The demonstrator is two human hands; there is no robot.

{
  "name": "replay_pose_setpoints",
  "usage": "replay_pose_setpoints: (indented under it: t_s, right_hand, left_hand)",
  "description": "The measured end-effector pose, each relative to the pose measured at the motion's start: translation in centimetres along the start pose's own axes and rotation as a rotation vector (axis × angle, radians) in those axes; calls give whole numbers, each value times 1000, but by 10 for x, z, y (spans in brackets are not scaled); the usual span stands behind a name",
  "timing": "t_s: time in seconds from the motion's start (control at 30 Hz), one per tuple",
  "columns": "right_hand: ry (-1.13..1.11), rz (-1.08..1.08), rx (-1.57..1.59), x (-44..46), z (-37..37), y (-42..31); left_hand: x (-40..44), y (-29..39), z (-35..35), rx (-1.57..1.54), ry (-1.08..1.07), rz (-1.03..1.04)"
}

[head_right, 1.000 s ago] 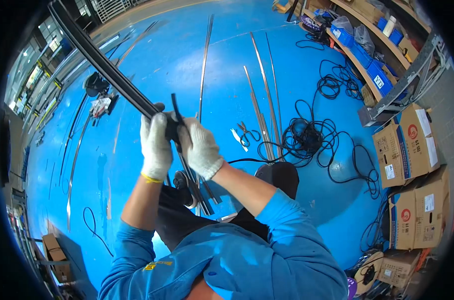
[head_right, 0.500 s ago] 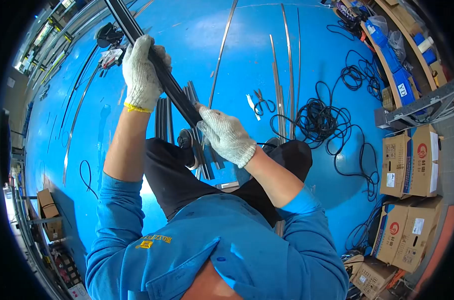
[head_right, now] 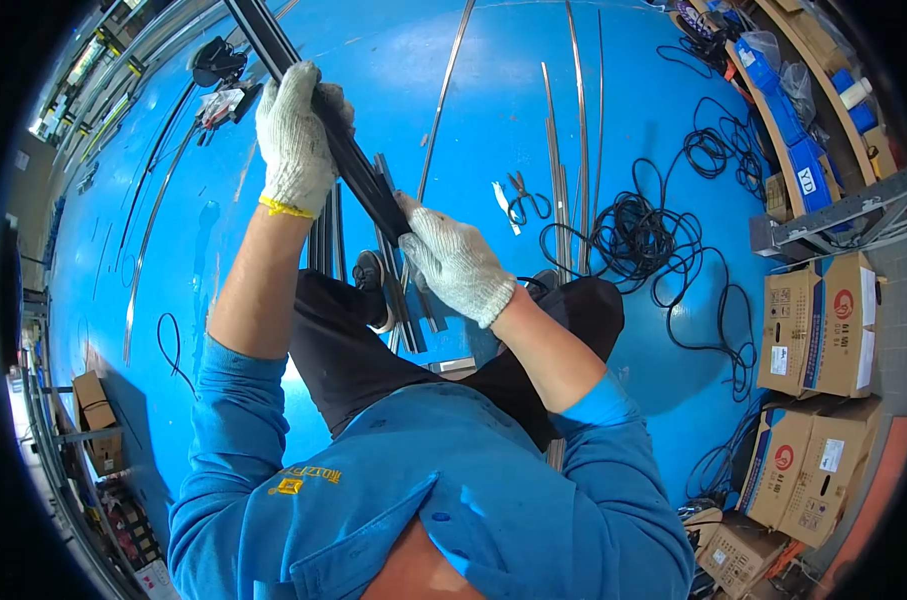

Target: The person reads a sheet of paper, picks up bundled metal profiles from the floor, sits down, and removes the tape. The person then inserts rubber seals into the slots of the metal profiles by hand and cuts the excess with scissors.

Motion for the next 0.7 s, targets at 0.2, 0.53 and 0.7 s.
replay_pose_setpoints:
  t_s: [0.2,0.53,0.7]
  right_hand:
    - [-16,110,150,1,10,21]
    - [-46,84,154,10,5,26]
    - [-158,502,519,15,7,29]
  left_hand:
    - [2,-11,-3,-3,-24,13]
    - [3,-15,-1,-107,47,23]
    - [2,-25,0,-146,23,6]
Point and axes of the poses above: each hand's wrist, its own x-axis towards the middle knuckle, its own z-axis out of the palm, y = z × x, the point moved 3 cm from there along x, towards the middle knuckle, and after that the axes turned 4 degrees about -x, right-handed, at the moved point
